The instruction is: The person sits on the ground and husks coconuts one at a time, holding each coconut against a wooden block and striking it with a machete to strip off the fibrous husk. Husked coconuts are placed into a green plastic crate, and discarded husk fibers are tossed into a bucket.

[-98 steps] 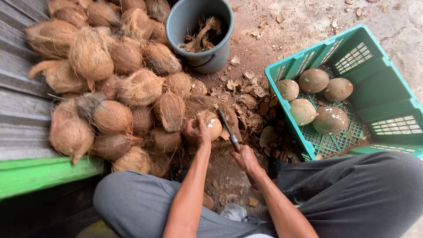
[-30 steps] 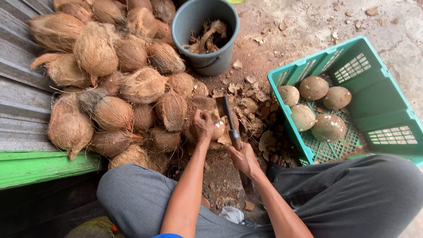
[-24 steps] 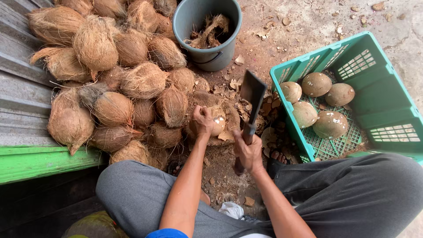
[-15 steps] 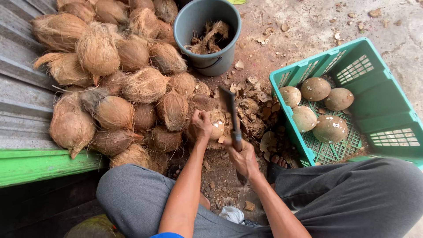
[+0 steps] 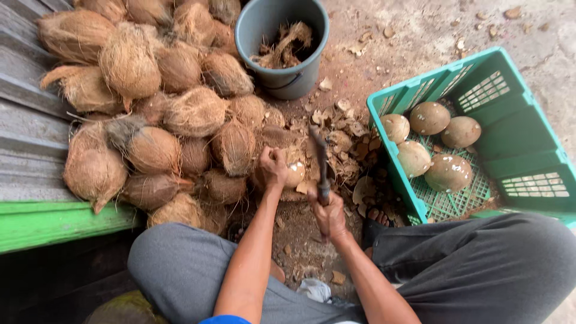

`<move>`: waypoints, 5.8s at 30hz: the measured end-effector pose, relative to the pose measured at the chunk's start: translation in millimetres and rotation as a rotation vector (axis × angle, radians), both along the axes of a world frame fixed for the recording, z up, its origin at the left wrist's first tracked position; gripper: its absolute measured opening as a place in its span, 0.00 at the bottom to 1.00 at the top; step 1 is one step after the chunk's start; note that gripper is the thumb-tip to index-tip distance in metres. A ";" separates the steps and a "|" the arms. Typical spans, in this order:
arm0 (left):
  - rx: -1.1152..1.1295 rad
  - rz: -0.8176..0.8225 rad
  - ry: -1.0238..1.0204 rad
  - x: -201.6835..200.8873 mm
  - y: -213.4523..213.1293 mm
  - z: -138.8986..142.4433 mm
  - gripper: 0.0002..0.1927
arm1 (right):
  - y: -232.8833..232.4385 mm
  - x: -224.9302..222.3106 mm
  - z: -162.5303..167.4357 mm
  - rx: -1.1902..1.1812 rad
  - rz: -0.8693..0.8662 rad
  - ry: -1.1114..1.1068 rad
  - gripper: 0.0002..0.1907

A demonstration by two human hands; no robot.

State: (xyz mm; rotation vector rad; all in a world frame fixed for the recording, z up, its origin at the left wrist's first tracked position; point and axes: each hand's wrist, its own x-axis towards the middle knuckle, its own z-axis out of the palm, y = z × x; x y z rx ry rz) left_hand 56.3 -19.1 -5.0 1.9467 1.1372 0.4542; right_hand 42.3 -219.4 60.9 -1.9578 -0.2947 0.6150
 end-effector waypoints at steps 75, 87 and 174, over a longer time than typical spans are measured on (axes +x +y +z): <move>-0.038 0.274 0.035 -13.0 4.3 -6.2 0.21 | 2.6 4.5 7.0 -0.112 0.017 0.302 0.16; -0.210 0.249 0.054 -18.3 14.6 -1.4 0.23 | -7.3 -7.6 -27.2 -0.172 0.075 0.519 0.16; -0.183 0.024 0.064 -32.6 11.8 -5.0 0.39 | -9.1 10.8 -25.3 -0.254 0.146 0.292 0.14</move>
